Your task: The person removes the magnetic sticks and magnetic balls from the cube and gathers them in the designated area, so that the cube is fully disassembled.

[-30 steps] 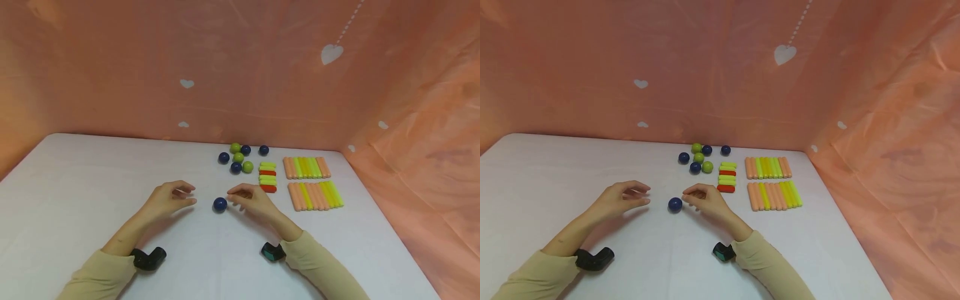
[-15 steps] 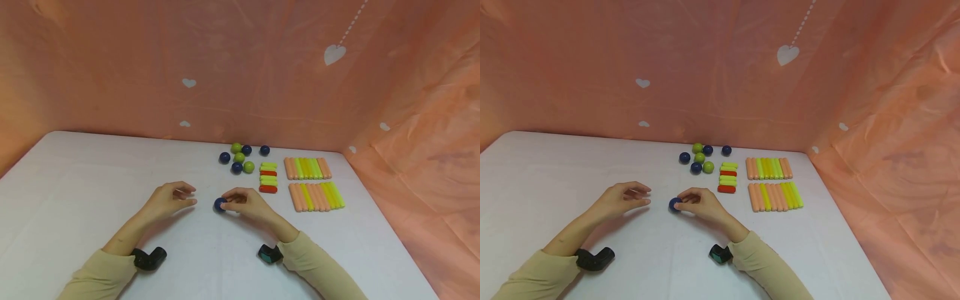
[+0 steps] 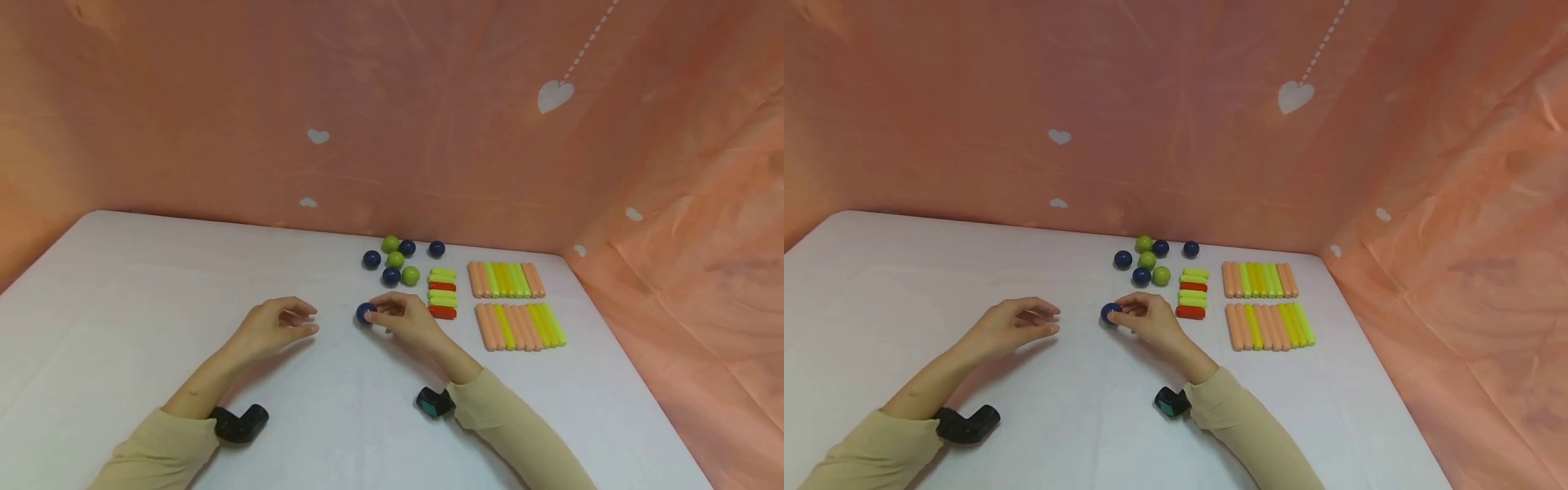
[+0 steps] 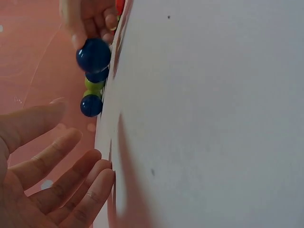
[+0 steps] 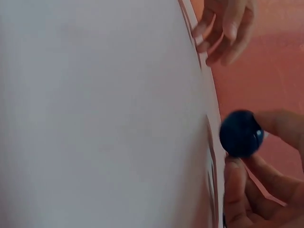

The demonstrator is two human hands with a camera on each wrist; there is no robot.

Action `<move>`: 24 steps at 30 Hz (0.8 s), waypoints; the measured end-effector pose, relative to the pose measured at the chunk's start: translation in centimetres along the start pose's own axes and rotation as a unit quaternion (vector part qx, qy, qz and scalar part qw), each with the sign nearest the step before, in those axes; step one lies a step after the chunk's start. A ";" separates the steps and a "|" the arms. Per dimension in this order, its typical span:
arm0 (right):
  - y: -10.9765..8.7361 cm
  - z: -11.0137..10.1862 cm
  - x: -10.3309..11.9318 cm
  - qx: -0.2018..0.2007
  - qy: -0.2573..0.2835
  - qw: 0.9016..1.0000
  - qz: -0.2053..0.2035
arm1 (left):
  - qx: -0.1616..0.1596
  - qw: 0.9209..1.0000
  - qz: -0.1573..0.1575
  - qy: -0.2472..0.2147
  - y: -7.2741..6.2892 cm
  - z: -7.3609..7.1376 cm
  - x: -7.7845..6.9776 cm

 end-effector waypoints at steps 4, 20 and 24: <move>1.4 -0.6 0.0 -0.044 0.020 0.999 0.015 | -0.001 1.000 -0.001 0.002 0.0 -0.2 0.2; 3.8 -1.2 -0.1 -0.086 -0.011 0.996 0.021 | -0.003 1.000 0.006 0.002 -0.1 -0.1 0.2; 3.7 -1.1 -0.2 -0.068 -0.001 0.997 0.026 | -0.004 1.000 0.008 0.002 -0.2 -0.3 0.2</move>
Point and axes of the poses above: each hand's wrist, its own y-axis towards the middle knuckle, its own z-axis out of the palm, x = y × z, the point moved 8 cm from there along y, towards the middle knuckle, and after that the axes turned 3 degrees about -y, right-handed, at the moved point
